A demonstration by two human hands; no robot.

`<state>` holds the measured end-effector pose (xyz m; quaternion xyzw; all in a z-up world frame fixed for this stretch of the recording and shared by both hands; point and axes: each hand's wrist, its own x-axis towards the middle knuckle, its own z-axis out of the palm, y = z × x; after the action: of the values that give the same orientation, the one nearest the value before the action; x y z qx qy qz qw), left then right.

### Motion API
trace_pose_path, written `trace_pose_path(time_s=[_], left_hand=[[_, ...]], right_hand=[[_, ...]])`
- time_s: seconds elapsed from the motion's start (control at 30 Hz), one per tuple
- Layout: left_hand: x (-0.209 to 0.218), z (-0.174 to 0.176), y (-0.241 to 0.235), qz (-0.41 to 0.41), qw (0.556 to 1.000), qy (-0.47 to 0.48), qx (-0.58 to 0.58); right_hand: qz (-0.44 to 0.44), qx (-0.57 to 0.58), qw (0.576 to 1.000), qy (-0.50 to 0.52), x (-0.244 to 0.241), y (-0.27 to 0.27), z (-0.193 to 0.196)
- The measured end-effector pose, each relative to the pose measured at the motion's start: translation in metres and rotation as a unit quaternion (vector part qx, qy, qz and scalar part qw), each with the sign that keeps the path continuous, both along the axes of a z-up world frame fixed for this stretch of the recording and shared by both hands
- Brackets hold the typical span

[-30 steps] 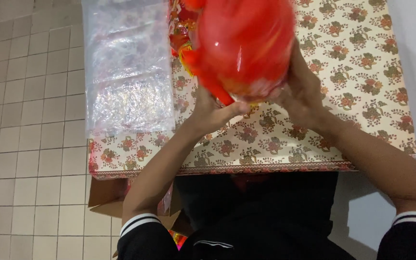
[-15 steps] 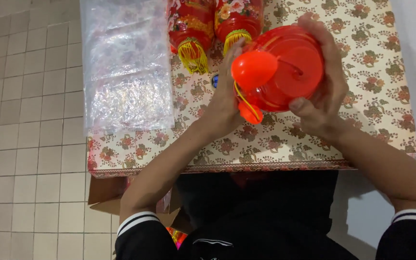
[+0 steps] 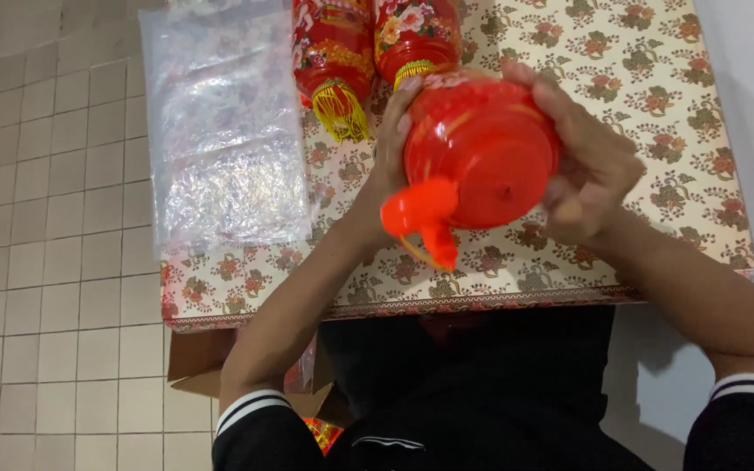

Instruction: Assembling decorative lanterns by inserting electronic light components into handles and attaching them to the lantern bodies before packaging them.

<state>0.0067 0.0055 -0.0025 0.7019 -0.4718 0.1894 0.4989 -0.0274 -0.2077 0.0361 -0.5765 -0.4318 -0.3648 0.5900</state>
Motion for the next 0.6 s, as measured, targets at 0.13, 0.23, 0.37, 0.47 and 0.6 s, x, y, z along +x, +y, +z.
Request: trace_pose_path(time_s=[0.13,0.23,0.37,0.47,0.6], left_hand=[[0.006,0.002,0.005,0.035,0.995,-0.086,0.032],[0.011,-0.003,0.006,0.054,0.989,-0.129,0.049],[0.009,0.001,0.007,0.088,0.966,-0.211,0.118],[0.004,0.004,0.013,0.060,0.958,-0.212,0.181],[0.006,0.009,0.016,0.078,0.957,-0.200,0.193]], right_hand=[[0.015,0.024,0.997,0.069,-0.009,-0.011,-0.002],[0.020,0.016,0.993,0.112,-0.009,-0.022,0.006],[0.014,-0.051,0.981,0.185,-0.015,-0.045,0.009],[-0.080,-0.145,0.967,0.195,-0.016,-0.056,0.011],[-0.078,-0.136,0.968,0.195,-0.019,-0.051,0.025]])
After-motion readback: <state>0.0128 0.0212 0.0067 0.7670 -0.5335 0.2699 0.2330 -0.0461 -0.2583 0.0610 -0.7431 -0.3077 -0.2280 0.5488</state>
